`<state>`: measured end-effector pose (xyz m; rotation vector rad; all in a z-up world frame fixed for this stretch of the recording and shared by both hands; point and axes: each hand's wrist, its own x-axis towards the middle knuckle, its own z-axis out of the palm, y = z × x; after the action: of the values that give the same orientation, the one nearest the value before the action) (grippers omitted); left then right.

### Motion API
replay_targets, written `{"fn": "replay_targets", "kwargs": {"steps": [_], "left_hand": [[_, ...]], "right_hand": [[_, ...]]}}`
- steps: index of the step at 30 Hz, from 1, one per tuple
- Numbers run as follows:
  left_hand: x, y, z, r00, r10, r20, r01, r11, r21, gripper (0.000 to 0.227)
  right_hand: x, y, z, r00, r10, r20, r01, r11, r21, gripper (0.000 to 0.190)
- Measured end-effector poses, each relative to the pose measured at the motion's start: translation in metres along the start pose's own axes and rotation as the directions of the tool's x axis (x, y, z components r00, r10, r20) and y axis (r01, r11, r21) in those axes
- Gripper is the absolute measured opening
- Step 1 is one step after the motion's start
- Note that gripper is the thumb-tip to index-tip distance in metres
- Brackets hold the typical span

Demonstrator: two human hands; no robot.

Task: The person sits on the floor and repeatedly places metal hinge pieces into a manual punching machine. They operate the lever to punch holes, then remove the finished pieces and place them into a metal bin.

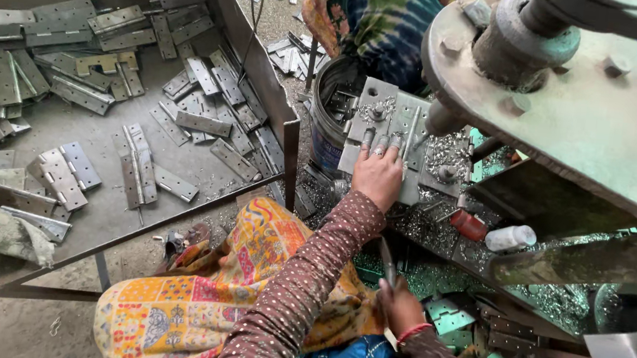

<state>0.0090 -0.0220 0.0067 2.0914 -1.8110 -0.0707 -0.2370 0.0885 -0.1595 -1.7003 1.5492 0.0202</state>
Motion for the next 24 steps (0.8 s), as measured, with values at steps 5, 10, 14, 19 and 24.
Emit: {"fn": "replay_targets", "kwargs": {"steps": [5, 10, 14, 19, 24], "left_hand": [[0.029, 0.002, -0.008, 0.997, -0.006, 0.081, -0.007, 0.988, 0.152, 0.028], [0.034, -0.004, -0.011, 0.993, 0.073, -0.095, -0.063, 0.993, 0.098, 0.03], [-0.017, -0.069, -0.01, 0.9, 0.038, -0.434, -0.071, 0.996, -0.059, 0.028], [-0.089, -0.232, -0.033, 0.61, -0.413, -0.676, 0.513, 0.856, -0.059, 0.043], [-0.181, -0.389, -0.004, 0.3, -0.563, -0.77, 0.954, 0.196, 0.228, 0.1]], "right_hand": [[0.018, 0.029, -0.022, 0.976, -0.182, -0.115, 0.146, 0.952, -0.268, 0.053], [0.023, 0.039, 0.033, 0.928, -0.3, -0.222, 0.267, 0.949, -0.168, 0.052], [0.016, 0.036, 0.002, 0.98, -0.189, 0.061, 0.198, 0.947, -0.254, 0.042], [0.024, 0.008, -0.07, 0.998, 0.062, -0.002, -0.062, 0.991, -0.12, 0.057], [0.047, -0.001, -0.078, 1.0, -0.003, 0.028, 0.01, 0.969, -0.247, 0.062]]}}
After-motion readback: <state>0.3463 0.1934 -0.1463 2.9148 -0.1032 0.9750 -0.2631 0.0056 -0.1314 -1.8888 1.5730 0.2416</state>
